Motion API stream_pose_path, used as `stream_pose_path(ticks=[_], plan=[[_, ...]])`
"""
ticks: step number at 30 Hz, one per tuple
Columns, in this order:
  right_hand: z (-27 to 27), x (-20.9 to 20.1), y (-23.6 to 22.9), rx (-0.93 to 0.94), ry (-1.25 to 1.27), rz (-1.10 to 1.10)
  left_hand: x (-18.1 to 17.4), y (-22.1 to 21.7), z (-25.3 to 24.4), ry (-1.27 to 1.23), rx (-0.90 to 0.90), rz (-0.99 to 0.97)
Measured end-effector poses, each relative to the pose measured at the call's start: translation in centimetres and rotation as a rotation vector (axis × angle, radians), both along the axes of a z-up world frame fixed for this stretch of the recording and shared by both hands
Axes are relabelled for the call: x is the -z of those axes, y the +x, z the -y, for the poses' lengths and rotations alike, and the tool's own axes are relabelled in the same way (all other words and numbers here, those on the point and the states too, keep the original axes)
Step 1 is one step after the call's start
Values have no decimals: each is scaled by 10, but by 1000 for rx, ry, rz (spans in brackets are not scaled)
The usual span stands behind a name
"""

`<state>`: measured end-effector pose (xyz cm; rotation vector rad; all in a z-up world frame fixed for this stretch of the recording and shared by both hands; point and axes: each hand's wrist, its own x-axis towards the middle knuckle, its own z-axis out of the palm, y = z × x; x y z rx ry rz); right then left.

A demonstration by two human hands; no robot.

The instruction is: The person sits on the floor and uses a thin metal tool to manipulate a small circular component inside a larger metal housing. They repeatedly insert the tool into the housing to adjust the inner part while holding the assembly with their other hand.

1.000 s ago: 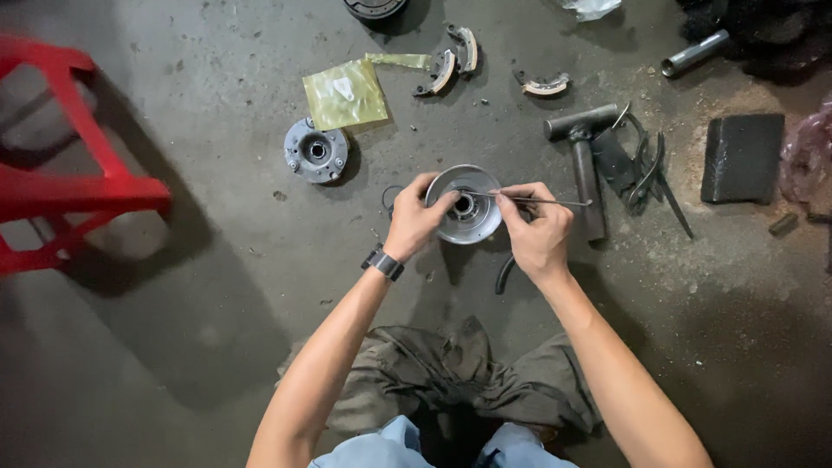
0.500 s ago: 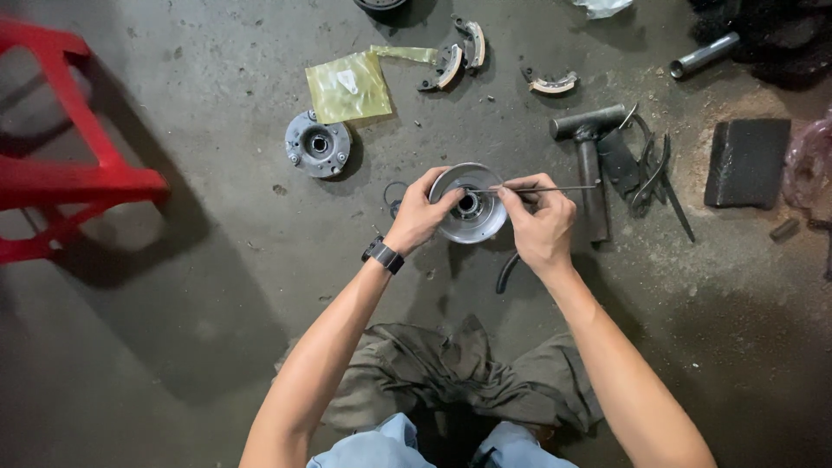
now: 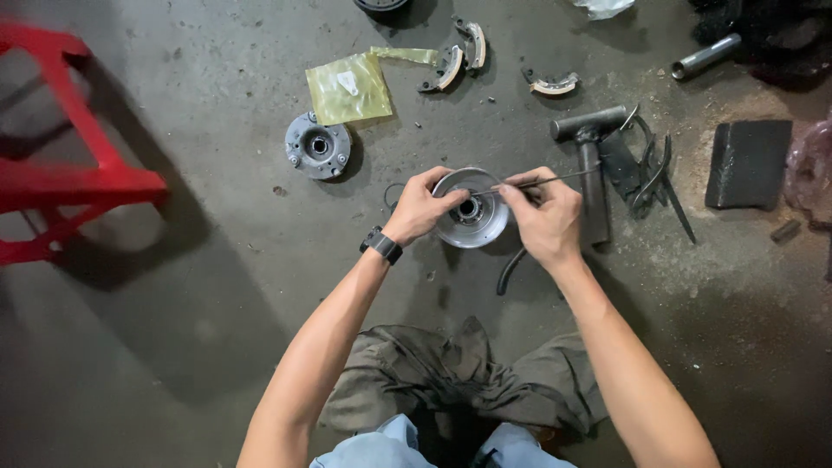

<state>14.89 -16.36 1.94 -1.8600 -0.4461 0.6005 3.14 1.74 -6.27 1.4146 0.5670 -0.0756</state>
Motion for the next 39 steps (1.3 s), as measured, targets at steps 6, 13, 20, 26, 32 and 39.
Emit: stream_pose_path(ticks=[6, 13, 20, 26, 32, 39], plan=[[12, 13, -2, 129, 148, -147, -7, 1, 4, 81, -10, -51], [14, 14, -10, 150, 126, -122, 3, -6, 5, -55, -14, -7], [16, 14, -17, 161, 127, -112, -7, -4, 6, -54, 4, -107], [29, 26, -15, 212, 158, -215, -2, -7, 7, -103, -63, -94], [47, 34, 1, 264, 263, -230, -9, -18, 7, -82, -93, -66], [96, -13, -7, 109, 91, -41, -26, -59, 7, -133, -339, -130]])
